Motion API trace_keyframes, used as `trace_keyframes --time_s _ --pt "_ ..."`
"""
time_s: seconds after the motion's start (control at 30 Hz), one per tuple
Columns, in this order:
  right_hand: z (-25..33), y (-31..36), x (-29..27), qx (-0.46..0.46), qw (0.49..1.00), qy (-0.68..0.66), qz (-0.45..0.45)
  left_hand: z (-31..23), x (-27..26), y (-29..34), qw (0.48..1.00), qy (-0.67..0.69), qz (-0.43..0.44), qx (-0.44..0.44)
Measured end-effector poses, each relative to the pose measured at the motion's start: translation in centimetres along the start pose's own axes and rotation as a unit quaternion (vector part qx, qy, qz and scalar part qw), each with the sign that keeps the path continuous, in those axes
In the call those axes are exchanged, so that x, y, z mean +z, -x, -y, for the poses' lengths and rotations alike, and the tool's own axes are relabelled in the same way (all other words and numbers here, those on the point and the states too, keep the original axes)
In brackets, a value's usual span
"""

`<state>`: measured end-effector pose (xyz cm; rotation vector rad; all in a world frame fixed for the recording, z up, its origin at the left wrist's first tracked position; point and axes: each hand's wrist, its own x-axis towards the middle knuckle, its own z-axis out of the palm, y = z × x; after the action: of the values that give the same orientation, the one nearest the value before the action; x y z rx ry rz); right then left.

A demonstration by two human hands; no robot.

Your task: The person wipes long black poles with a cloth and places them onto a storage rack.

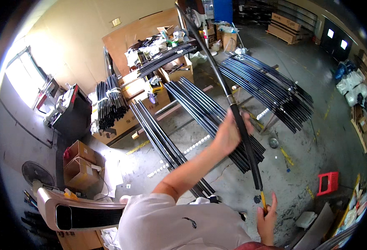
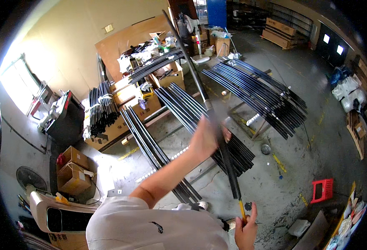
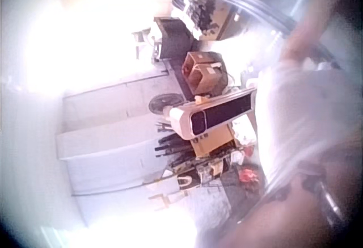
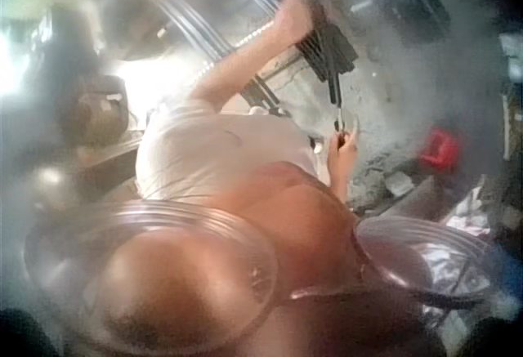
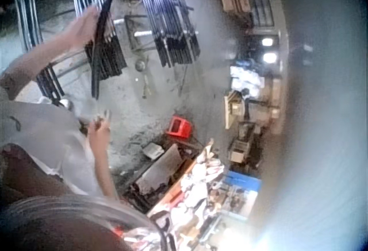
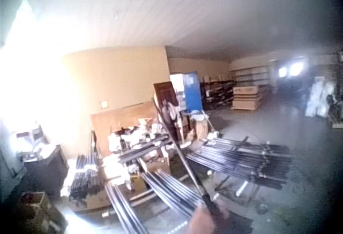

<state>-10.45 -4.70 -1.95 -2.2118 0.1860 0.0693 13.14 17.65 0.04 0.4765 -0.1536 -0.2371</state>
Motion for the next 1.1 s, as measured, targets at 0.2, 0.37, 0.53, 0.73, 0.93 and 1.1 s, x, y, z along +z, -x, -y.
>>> trace_keyframes --time_s 0.2,0.37,0.53,0.73,0.93,1.1 --pt "-8.7 3.9 -1.9 -0.01 0.994 0.075 0.082 -8.0 -2.9 -5.7 0.986 0.046 -0.136 0.087" --pt "-13.5 7.4 -2.3 -0.069 0.971 0.223 0.047 -7.2 -3.2 -4.9 0.982 0.033 -0.15 0.105" --pt "-3.7 5.4 -0.7 0.125 0.985 0.056 0.101 -1.9 -2.6 -2.4 0.987 0.027 -0.142 0.074" --pt "-2.8 4.2 2.1 -0.033 0.992 -0.091 0.082 1.4 -0.6 1.6 0.992 0.014 -0.12 0.033" --pt "-9.1 6.2 -0.2 -0.042 0.998 0.043 0.024 -3.2 -1.0 -0.7 0.987 0.043 -0.129 0.087" --pt "-9.0 7.5 0.6 -0.027 0.999 0.028 -0.009 -2.4 -0.2 0.7 0.987 0.036 -0.133 0.089"
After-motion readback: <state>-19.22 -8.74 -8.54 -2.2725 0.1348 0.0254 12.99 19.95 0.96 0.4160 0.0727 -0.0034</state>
